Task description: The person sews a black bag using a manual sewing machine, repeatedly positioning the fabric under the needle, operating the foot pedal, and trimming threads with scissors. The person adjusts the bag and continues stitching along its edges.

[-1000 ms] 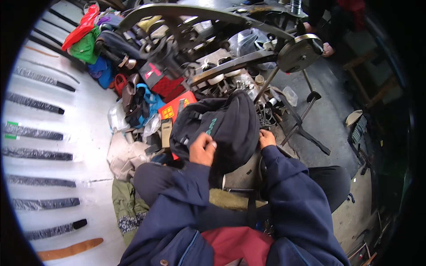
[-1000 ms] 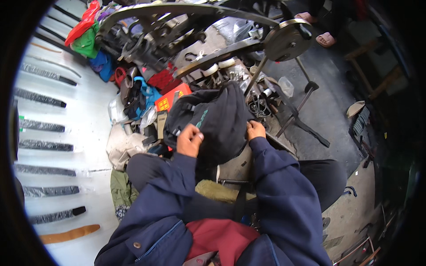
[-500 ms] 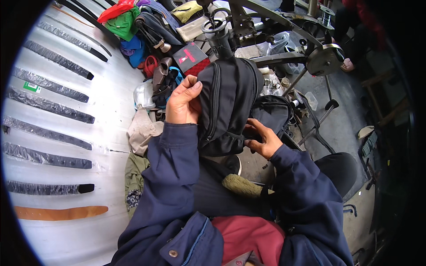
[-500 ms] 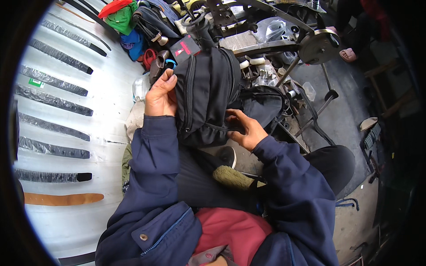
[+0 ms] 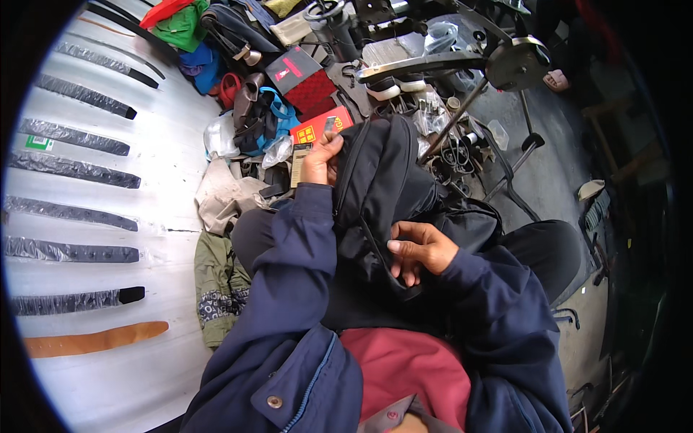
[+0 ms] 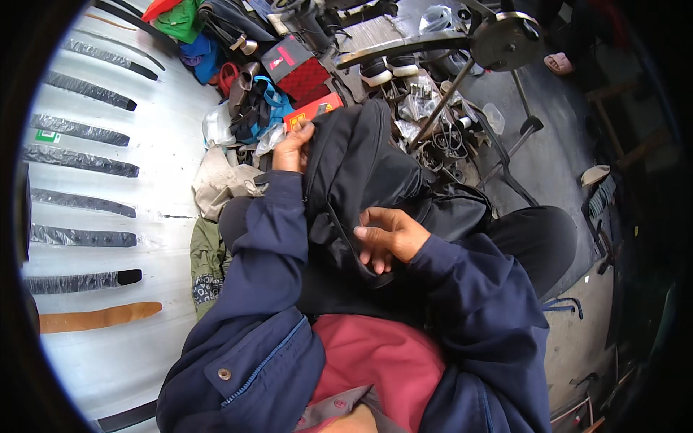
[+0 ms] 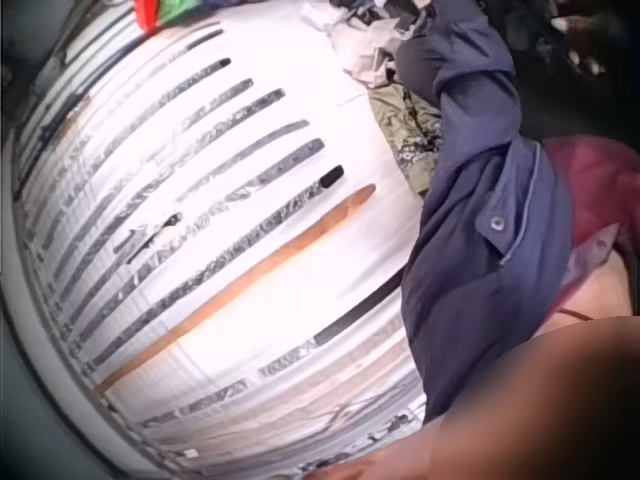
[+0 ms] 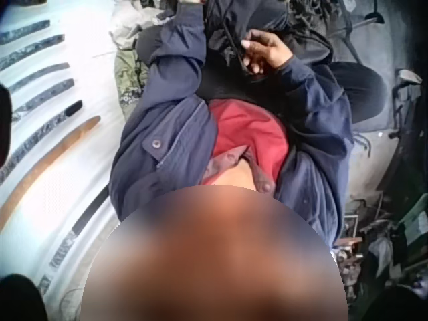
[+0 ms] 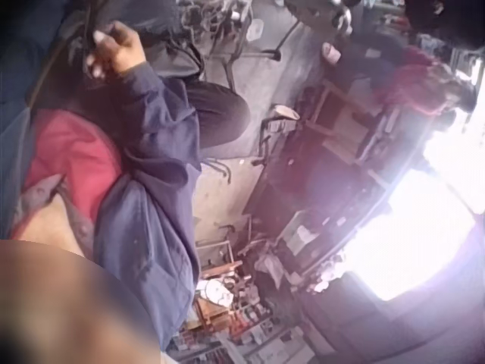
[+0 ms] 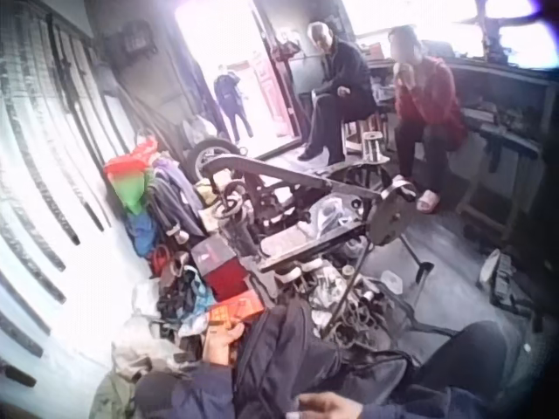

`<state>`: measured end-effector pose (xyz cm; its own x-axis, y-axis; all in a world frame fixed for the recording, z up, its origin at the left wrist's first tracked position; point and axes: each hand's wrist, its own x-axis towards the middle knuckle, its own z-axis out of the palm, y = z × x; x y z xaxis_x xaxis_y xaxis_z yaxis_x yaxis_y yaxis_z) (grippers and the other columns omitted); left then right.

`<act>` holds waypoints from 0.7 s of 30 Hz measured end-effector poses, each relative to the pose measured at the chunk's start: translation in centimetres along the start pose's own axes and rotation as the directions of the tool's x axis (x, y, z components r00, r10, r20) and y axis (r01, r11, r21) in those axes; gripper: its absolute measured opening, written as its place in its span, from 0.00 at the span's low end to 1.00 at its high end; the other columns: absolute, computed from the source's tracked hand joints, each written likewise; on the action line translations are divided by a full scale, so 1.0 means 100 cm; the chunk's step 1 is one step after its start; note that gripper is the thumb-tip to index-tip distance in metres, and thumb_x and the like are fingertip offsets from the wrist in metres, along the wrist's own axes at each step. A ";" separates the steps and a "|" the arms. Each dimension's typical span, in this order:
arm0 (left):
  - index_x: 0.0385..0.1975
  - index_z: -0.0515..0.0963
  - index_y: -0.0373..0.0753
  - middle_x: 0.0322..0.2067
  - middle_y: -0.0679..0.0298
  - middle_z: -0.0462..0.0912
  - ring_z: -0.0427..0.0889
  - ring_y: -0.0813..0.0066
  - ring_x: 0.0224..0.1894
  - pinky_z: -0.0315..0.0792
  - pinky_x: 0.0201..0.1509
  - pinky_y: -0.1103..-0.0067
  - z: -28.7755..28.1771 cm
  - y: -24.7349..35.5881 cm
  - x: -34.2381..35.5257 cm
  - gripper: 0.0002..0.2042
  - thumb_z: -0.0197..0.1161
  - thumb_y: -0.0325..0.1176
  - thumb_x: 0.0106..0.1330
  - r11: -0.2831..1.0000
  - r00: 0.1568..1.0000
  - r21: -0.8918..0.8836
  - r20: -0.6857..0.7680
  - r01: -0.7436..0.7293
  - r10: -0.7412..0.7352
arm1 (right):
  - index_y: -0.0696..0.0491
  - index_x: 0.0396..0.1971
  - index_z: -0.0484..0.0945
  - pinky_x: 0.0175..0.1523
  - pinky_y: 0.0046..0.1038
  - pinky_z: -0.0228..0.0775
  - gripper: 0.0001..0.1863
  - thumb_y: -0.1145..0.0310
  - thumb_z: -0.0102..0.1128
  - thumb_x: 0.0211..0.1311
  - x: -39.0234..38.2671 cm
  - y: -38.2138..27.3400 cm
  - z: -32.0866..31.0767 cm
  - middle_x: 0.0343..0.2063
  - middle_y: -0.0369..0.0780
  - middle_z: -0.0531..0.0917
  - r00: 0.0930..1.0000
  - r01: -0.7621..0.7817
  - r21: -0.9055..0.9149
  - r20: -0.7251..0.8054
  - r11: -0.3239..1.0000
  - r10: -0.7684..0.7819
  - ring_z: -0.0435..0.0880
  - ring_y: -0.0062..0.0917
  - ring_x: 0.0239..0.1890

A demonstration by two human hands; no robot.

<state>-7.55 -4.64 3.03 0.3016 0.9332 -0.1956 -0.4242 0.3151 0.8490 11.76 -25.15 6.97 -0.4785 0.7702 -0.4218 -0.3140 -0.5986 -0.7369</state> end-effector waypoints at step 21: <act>0.35 0.78 0.45 0.36 0.67 0.77 0.77 0.63 0.44 0.72 0.45 0.69 0.017 -0.062 -0.105 0.14 0.74 0.34 0.49 0.066 0.850 0.852 0.524 -0.520 -0.056 | 0.53 0.29 0.73 0.26 0.23 0.77 0.10 0.72 0.67 0.62 0.069 0.094 -0.061 0.20 0.32 0.75 0.824 0.176 0.366 -0.562 0.914 0.067 0.75 0.16 0.18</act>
<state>-6.64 -16.65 0.67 0.7273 0.6850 0.0431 0.5424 -0.6121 0.5755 10.49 -24.18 -6.09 0.0458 0.7187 -0.6938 -0.6713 -0.4922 -0.5542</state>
